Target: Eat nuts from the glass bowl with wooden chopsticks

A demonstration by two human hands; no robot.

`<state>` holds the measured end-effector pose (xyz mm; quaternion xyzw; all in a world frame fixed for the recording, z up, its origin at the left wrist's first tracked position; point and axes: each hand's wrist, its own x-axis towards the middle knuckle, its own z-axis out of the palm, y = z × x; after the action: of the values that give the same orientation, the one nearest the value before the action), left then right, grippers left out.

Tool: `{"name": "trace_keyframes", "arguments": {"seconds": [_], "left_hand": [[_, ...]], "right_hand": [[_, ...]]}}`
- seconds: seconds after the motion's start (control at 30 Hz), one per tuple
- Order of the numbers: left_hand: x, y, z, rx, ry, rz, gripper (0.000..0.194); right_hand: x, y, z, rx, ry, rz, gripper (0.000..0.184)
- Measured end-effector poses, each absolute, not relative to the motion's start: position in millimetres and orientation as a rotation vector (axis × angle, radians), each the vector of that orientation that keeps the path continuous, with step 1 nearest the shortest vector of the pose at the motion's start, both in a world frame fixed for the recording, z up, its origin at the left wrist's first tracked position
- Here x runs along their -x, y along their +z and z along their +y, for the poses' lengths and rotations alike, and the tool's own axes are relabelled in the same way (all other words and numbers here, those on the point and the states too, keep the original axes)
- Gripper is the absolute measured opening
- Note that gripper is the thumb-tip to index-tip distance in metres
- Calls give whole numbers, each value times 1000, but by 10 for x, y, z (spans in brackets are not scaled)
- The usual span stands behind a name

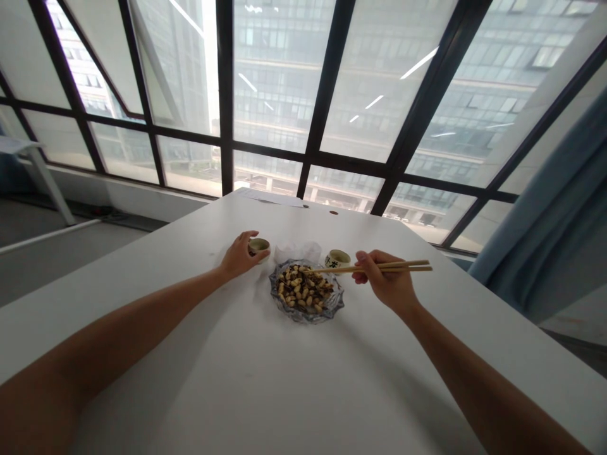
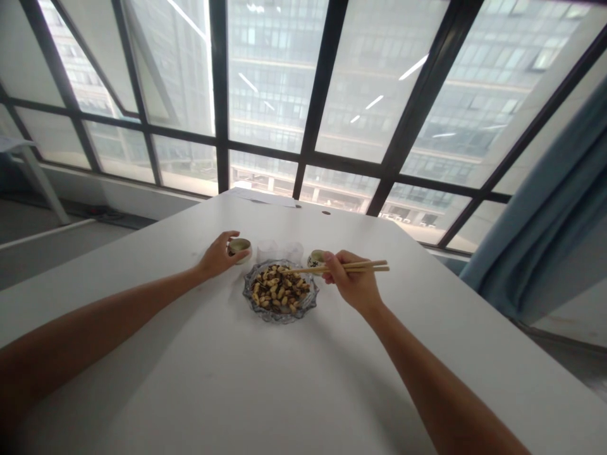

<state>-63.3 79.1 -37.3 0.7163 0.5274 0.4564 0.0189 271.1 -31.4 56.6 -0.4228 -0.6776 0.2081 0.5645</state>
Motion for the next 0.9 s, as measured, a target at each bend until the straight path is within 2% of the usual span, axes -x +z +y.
{"name": "trace_keyframes", "arguments": {"seconds": [0.23, 0.53, 0.9], "left_hand": [[621, -392, 807, -2054, 1245, 1647, 75], [618, -374, 787, -2070, 1213, 1646, 76], [622, -386, 797, -2098, 1199, 1630, 76]], "right_hand": [[-2675, 589, -421, 977, 608, -1797, 45], [-2610, 603, -478, 1013, 497, -1904, 55], [-2609, 667, -510, 922, 464, -2078, 47]]}}
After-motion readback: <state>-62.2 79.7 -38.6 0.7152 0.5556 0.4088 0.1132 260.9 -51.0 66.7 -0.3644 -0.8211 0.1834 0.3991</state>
